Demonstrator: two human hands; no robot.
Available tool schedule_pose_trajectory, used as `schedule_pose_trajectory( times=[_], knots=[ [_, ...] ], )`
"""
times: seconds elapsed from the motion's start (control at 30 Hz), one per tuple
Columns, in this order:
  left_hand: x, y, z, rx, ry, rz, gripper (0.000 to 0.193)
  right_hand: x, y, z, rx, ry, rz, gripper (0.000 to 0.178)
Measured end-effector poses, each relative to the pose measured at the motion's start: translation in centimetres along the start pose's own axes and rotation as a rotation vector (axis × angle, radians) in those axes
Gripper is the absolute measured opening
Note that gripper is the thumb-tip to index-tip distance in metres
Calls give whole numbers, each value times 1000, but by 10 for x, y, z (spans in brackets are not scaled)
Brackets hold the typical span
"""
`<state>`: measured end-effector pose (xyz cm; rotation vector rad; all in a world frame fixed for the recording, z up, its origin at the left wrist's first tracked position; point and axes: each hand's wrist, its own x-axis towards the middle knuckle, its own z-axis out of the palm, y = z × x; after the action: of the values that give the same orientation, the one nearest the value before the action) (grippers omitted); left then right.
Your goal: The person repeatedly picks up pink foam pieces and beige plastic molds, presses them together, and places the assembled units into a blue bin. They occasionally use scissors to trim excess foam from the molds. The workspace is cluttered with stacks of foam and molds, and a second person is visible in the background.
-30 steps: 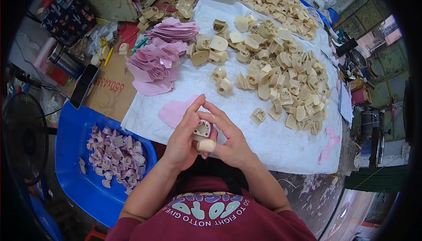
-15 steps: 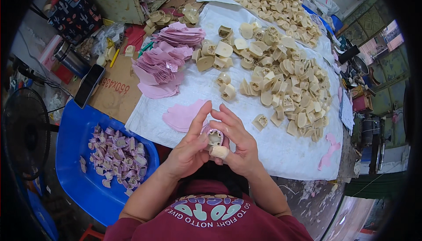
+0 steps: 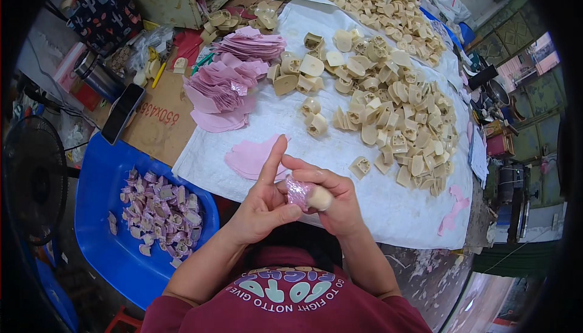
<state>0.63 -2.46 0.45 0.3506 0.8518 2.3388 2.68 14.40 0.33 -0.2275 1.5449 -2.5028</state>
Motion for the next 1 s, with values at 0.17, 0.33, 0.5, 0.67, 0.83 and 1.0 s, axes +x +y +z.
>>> schedule_pose_trajectory(
  times=[0.17,0.33,0.5,0.67,0.83,1.0],
  knots=[
    [3,1,-12,276,-96,108,99,3,2,9,85,187,-42,42],
    [15,23,-25,1426,-306,442,93,-6,5,-14,161,340,276,41],
    [16,29,-19,1510,-281,461,75,-8,5,-23,25,295,337,29],
    [11,32,-20,1527,-172,333,60,-8,3,-8,-298,298,112,19],
    [14,31,-12,1594,-149,436,55,-9,3,-14,-233,262,8,18],
    [12,21,-9,1537,-41,389,47,-6,-9,-10,-310,256,39,20]
  ],
)
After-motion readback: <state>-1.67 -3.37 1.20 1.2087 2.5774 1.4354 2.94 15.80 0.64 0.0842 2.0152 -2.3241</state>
